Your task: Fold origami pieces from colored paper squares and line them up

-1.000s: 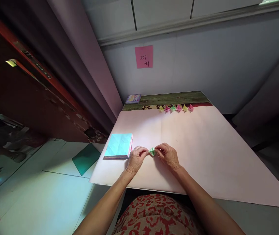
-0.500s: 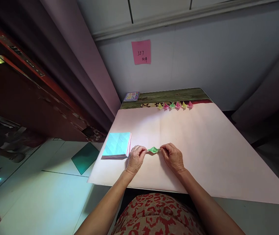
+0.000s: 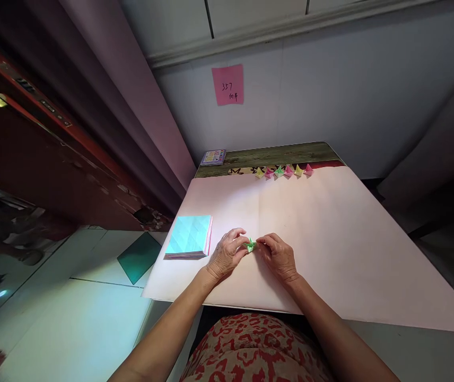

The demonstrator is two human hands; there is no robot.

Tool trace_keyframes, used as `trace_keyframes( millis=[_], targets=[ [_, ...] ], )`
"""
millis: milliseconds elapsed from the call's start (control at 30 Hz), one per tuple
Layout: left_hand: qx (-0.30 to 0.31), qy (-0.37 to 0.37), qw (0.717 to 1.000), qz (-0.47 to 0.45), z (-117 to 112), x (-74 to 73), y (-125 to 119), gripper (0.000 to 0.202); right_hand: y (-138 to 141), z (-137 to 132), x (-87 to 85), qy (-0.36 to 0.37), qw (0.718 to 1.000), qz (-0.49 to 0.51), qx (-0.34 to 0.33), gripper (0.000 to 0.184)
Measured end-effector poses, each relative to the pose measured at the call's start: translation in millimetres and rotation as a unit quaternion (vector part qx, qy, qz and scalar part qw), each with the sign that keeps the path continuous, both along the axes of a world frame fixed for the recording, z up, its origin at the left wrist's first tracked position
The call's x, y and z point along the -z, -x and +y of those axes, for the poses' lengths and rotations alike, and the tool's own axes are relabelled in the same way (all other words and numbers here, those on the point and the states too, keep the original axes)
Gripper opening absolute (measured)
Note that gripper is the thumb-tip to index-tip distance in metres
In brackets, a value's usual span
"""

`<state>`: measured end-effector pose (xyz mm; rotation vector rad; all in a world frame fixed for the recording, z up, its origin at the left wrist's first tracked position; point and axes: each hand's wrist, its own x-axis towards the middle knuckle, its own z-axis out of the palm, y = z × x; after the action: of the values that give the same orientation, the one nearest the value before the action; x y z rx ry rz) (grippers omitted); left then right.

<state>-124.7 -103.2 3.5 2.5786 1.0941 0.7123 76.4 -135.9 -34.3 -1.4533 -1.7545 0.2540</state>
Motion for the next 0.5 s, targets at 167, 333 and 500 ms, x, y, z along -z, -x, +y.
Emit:
trace_keyframes(
  millis=[167, 333, 500],
  targets=[
    [0.015, -0.011, 0.999, 0.035, 4.5, -0.7, 1.5, 0.012, -0.8, 0.5, 0.3, 0.001, 1.0, 0.008, -0.006, 0.017],
    [0.011, -0.002, 1.0, 0.022, 6.4, -2.4, 4.2, 0.017, -1.5, 0.6, 0.1, 0.009, 1.0, 0.017, -0.009, 0.017],
    [0.012, -0.003, 0.999, 0.044, 7.2, -2.3, 6.5, 0.011, -1.1, 0.9, -0.1, 0.021, 1.0, 0.02, -0.007, 0.019]
  ],
)
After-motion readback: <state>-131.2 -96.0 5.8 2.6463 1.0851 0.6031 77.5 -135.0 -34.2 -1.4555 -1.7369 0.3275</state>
